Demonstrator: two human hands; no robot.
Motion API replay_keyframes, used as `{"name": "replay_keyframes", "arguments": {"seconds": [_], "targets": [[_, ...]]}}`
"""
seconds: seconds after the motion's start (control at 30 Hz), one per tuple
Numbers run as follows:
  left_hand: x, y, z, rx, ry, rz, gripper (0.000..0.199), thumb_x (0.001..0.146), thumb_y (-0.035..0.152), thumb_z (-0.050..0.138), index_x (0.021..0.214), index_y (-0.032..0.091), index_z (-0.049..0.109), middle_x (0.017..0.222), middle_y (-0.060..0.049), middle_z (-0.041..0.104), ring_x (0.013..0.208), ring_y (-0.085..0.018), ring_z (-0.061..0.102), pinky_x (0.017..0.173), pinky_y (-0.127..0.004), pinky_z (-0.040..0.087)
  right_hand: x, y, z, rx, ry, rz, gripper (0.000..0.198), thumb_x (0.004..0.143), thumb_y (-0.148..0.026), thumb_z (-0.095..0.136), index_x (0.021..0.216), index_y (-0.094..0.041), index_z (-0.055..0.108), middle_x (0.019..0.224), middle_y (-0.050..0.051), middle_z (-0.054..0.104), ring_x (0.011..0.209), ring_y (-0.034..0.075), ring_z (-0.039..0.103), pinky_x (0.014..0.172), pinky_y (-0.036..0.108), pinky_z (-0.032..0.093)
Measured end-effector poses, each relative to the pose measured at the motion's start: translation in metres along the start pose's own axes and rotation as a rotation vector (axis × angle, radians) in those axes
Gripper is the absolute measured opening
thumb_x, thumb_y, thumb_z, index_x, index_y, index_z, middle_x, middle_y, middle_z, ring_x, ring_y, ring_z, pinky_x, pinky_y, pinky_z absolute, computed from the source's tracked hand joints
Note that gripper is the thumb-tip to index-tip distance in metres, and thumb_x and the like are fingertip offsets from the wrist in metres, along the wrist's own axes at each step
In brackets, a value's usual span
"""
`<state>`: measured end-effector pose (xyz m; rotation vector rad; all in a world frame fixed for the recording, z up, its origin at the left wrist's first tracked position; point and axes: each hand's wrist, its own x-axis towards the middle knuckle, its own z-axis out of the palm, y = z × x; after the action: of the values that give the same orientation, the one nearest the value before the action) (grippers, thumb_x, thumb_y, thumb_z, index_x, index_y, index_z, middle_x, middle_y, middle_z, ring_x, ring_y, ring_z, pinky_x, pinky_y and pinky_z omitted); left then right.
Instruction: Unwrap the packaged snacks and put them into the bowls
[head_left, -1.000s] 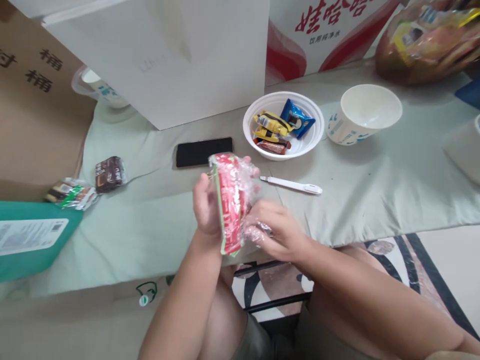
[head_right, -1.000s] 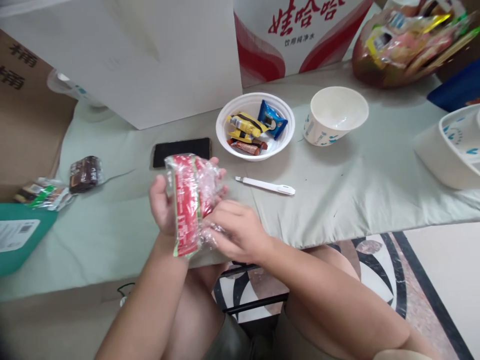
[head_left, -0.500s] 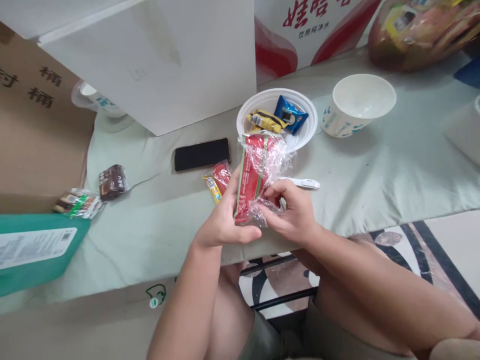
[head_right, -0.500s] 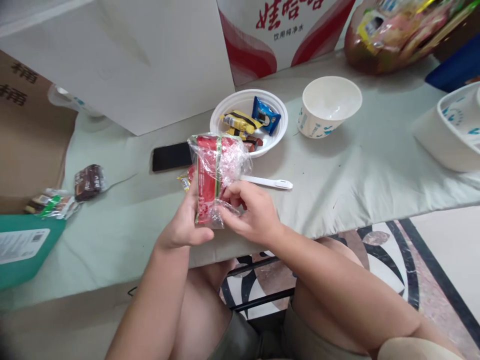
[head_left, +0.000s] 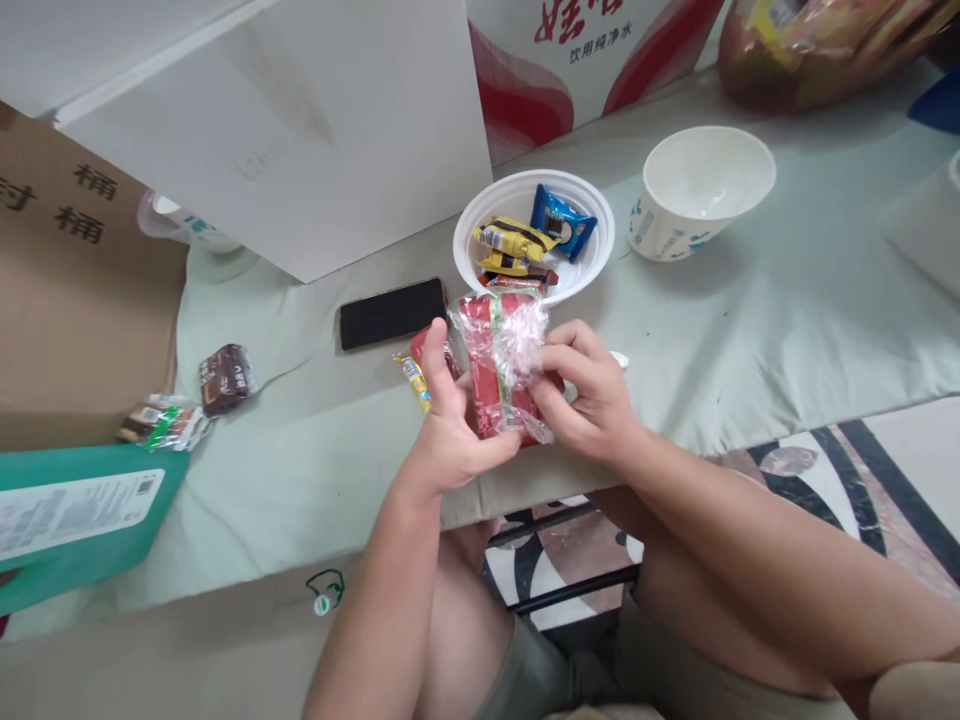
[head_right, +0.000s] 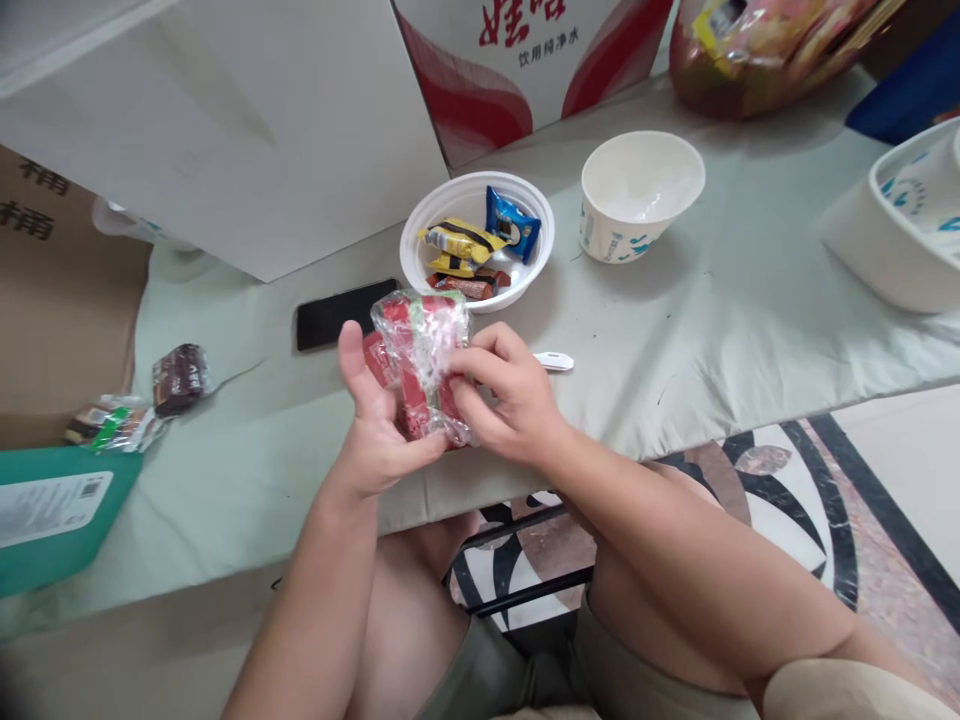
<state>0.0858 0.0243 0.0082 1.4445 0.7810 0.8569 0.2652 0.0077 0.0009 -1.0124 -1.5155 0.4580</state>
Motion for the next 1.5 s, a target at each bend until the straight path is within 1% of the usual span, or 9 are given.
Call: {"name": "replay_keyframes", "arguments": {"seconds": [0.17,0.4,0.5,0.6,0.73,0.9,1.2,1.37,1.5], "targets": [[0.001,0.003,-0.007,0.208,0.05,0.027,0.071,0.069,0.024,0.083,0.134,0.031,0.057,0.131,-0.007,0.065,0.111,-0.025,0.069,0.093,-0.038,0.059,0.002,-0.003,-0.005,-0.007,-0.067,0.049,0.014,0.092,-0.014,0.054,0.089,-0.023,0.065,0.085,0.003,0.058,0.078,0.018,0.056,0.069,0.033,0.046],[0.004,0.005,-0.02,0.255,0.577,0.241,0.062,0.065,0.022,0.084,0.119,0.029,0.056,0.113,-0.001,0.059,0.09,-0.016,0.062,0.084,-0.031,0.055,0.001,0.016,-0.018,-0.703,-0.222,0.24,0.031,0.087,-0.026,0.061,0.117,-0.021,0.066,0.111,0.015,0.07,0.106,0.034,0.06,0.088,0.048,0.046],[0.006,0.002,-0.026,0.234,0.702,0.282,0.06,0.065,0.022,0.083,0.117,0.029,0.054,0.111,0.0,0.055,0.087,-0.014,0.059,0.08,-0.028,0.053,0.0,0.024,-0.024,-0.84,-0.363,0.294,0.022,0.09,-0.033,0.063,0.106,-0.02,0.07,0.111,0.016,0.069,0.11,0.038,0.059,0.086,0.05,0.045],[0.007,-0.001,-0.03,0.276,0.743,0.252,0.059,0.066,0.023,0.081,0.117,0.028,0.052,0.11,-0.001,0.055,0.089,-0.014,0.06,0.082,-0.029,0.052,0.003,0.022,-0.027,-0.704,-0.396,0.271,0.015,0.092,-0.032,0.059,0.09,-0.02,0.068,0.093,0.013,0.07,0.093,0.031,0.063,0.078,0.043,0.045],[0.004,-0.005,-0.033,0.368,0.729,0.221,0.05,0.071,0.022,0.078,0.113,0.025,0.051,0.105,0.0,0.056,0.085,-0.014,0.059,0.081,-0.028,0.051,0.006,0.004,-0.019,-0.111,-0.383,0.412,0.013,0.094,-0.034,0.059,0.093,-0.021,0.063,0.075,0.003,0.068,0.065,0.017,0.06,0.063,0.031,0.046],[-0.003,-0.007,-0.026,0.652,0.544,0.298,0.042,0.071,0.019,0.076,0.108,0.025,0.057,0.1,0.001,0.062,0.082,-0.015,0.061,0.077,-0.028,0.051,0.004,-0.013,-0.004,0.387,-0.332,0.631,0.028,0.097,-0.049,0.06,0.091,-0.022,0.057,0.065,-0.003,0.064,0.051,0.011,0.055,0.052,0.025,0.043],[0.001,-0.006,-0.012,0.75,0.344,0.419,0.036,0.074,0.017,0.075,0.105,0.027,0.059,0.091,0.002,0.07,0.076,-0.016,0.066,0.07,-0.028,0.05,0.007,-0.014,-0.001,0.466,-0.36,0.754,0.031,0.088,-0.049,0.07,0.084,-0.021,0.057,0.063,-0.003,0.062,0.05,0.01,0.055,0.049,0.023,0.043],[0.002,-0.007,-0.013,0.662,0.447,0.404,0.042,0.07,0.013,0.074,0.107,0.027,0.058,0.095,0.004,0.065,0.074,-0.013,0.06,0.071,-0.027,0.049,0.011,-0.015,-0.003,0.454,-0.422,0.883,0.034,0.083,-0.051,0.072,0.078,-0.02,0.058,0.063,-0.003,0.062,0.048,0.009,0.053,0.047,0.022,0.043],[0.009,-0.01,-0.018,0.51,0.694,0.334,0.044,0.069,0.018,0.074,0.107,0.026,0.054,0.103,0.001,0.058,0.092,-0.017,0.061,0.087,-0.033,0.052,0.01,-0.014,-0.004,0.419,-0.505,0.934,0.034,0.081,-0.051,0.072,0.078,-0.019,0.06,0.061,-0.003,0.061,0.046,0.009,0.051,0.044,0.023,0.038]]}}
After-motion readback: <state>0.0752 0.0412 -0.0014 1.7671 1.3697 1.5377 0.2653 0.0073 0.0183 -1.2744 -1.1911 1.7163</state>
